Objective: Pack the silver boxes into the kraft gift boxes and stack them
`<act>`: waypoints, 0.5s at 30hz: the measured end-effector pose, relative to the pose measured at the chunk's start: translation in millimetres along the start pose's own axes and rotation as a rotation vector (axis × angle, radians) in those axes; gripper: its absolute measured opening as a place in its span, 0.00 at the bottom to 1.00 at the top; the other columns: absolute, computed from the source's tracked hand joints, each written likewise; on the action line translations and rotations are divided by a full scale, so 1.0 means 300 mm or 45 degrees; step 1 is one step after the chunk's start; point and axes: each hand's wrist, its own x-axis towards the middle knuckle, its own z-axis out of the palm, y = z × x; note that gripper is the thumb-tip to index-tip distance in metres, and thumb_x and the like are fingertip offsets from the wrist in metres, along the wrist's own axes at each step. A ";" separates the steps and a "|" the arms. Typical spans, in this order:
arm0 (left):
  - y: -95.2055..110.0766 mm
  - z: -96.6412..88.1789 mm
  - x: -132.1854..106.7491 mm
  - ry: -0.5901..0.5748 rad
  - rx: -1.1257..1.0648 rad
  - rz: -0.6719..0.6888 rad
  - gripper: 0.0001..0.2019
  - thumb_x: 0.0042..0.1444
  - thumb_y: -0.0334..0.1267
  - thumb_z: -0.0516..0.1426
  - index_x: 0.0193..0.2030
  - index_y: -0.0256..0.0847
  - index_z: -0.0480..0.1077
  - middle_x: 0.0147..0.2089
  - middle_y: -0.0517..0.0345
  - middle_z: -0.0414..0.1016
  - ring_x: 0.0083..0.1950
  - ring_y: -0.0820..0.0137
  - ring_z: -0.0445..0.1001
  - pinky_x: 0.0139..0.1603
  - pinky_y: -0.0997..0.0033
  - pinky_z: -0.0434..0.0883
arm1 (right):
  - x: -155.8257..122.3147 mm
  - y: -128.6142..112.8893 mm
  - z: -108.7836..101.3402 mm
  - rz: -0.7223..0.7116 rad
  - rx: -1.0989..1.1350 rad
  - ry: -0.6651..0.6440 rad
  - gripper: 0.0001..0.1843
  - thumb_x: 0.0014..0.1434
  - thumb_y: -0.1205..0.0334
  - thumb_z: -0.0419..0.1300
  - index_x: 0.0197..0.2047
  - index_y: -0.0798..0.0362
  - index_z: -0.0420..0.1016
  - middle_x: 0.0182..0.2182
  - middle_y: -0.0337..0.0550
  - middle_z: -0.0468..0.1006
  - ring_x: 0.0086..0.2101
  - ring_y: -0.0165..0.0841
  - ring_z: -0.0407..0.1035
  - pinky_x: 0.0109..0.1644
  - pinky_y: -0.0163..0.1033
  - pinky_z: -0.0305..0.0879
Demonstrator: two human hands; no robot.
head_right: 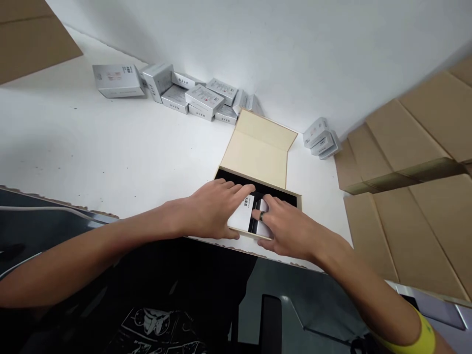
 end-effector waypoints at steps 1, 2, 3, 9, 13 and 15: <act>0.000 -0.005 -0.001 -0.014 -0.005 0.003 0.46 0.52 0.56 0.70 0.69 0.34 0.58 0.56 0.44 0.78 0.54 0.52 0.76 0.54 0.58 0.69 | 0.001 -0.001 -0.003 0.002 0.013 -0.014 0.20 0.62 0.49 0.65 0.51 0.54 0.78 0.44 0.53 0.71 0.43 0.46 0.71 0.46 0.51 0.73; -0.001 -0.008 -0.002 -0.024 -0.012 0.005 0.46 0.52 0.55 0.70 0.69 0.34 0.58 0.57 0.44 0.78 0.54 0.52 0.76 0.54 0.58 0.69 | 0.003 -0.002 -0.006 0.008 0.025 -0.029 0.20 0.62 0.49 0.65 0.52 0.54 0.78 0.45 0.53 0.71 0.45 0.46 0.71 0.47 0.52 0.73; 0.000 -0.011 -0.003 -0.027 -0.019 0.007 0.45 0.52 0.55 0.70 0.69 0.33 0.58 0.57 0.43 0.78 0.55 0.52 0.76 0.55 0.58 0.69 | 0.006 -0.004 -0.009 0.016 0.038 -0.044 0.20 0.63 0.50 0.65 0.52 0.54 0.78 0.46 0.54 0.71 0.46 0.47 0.71 0.48 0.53 0.73; 0.001 0.013 -0.017 0.100 -0.063 0.061 0.41 0.54 0.54 0.70 0.65 0.30 0.62 0.57 0.41 0.77 0.56 0.52 0.75 0.58 0.56 0.69 | -0.011 -0.003 0.019 0.022 0.107 0.004 0.20 0.63 0.49 0.65 0.53 0.50 0.78 0.55 0.57 0.71 0.57 0.52 0.69 0.53 0.56 0.75; -0.009 0.043 -0.093 0.444 -0.050 0.198 0.38 0.57 0.51 0.70 0.66 0.30 0.62 0.67 0.37 0.70 0.69 0.46 0.65 0.71 0.45 0.62 | -0.068 0.082 0.007 0.003 0.192 0.129 0.41 0.56 0.38 0.70 0.67 0.44 0.69 0.72 0.53 0.60 0.67 0.52 0.63 0.62 0.54 0.72; -0.008 0.066 -0.152 0.659 -0.181 0.211 0.33 0.61 0.51 0.67 0.64 0.33 0.63 0.68 0.38 0.69 0.72 0.48 0.63 0.74 0.45 0.59 | -0.055 0.171 -0.042 0.081 0.269 0.213 0.47 0.54 0.35 0.70 0.71 0.44 0.65 0.67 0.56 0.68 0.62 0.51 0.70 0.60 0.53 0.73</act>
